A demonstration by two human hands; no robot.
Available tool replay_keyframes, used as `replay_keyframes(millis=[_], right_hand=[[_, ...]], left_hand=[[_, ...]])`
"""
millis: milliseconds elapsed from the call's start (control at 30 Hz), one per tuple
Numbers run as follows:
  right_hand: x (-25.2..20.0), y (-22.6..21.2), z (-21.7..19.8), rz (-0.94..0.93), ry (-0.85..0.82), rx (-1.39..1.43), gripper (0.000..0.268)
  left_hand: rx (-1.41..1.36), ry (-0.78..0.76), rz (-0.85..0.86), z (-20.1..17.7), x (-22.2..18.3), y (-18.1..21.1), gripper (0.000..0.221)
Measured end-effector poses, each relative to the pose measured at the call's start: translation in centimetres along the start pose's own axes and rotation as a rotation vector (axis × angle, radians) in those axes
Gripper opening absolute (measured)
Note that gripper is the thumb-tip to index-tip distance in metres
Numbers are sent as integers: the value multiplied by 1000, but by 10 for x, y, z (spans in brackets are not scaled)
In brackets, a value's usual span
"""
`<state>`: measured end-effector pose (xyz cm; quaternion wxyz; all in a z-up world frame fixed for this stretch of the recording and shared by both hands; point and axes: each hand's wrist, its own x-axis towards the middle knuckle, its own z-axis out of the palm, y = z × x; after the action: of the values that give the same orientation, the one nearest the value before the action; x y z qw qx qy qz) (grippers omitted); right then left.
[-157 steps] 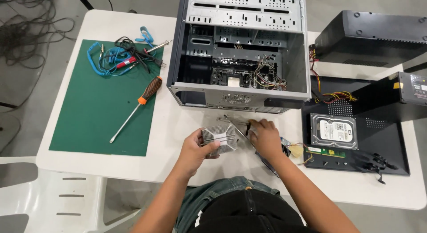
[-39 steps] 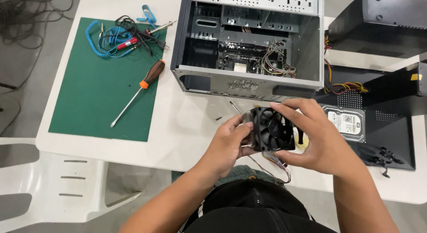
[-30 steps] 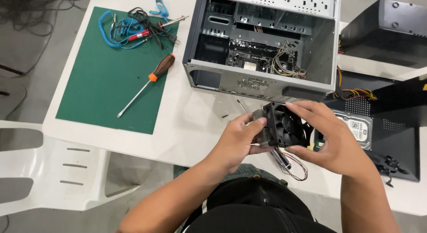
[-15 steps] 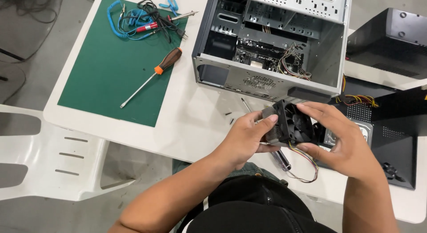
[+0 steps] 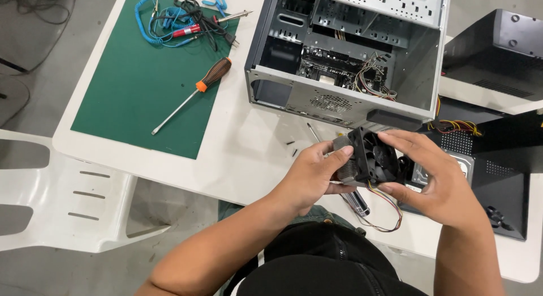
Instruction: The person is reassembling a CPU cooling unit by placing a fan onto a metal heatsink and securing it with screws using a manual screwdriver.
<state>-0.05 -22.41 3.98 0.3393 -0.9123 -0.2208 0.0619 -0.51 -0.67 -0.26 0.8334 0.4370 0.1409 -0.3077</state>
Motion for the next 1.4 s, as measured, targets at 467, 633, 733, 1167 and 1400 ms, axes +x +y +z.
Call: replay_keyframes(millis=[467, 633, 733, 1167, 1400], right_hand=[[1, -10, 2, -61, 31, -93, 81], [-9, -24, 8, -233, 170, -283, 79], [-15, -31, 10, -244, 207, -394, 76], [-29, 42, 27, 22, 425, -133, 45], [-98, 159, 206, 364, 162, -415, 63]], left_hand=[[36, -8, -14, 4, -9, 13, 43], [35, -47, 54, 3, -12, 11, 61], [81, -69, 133, 2, -14, 10, 66], [-12, 113, 35, -30, 19, -8, 73], [-317, 376, 176, -88, 43, -8, 42]])
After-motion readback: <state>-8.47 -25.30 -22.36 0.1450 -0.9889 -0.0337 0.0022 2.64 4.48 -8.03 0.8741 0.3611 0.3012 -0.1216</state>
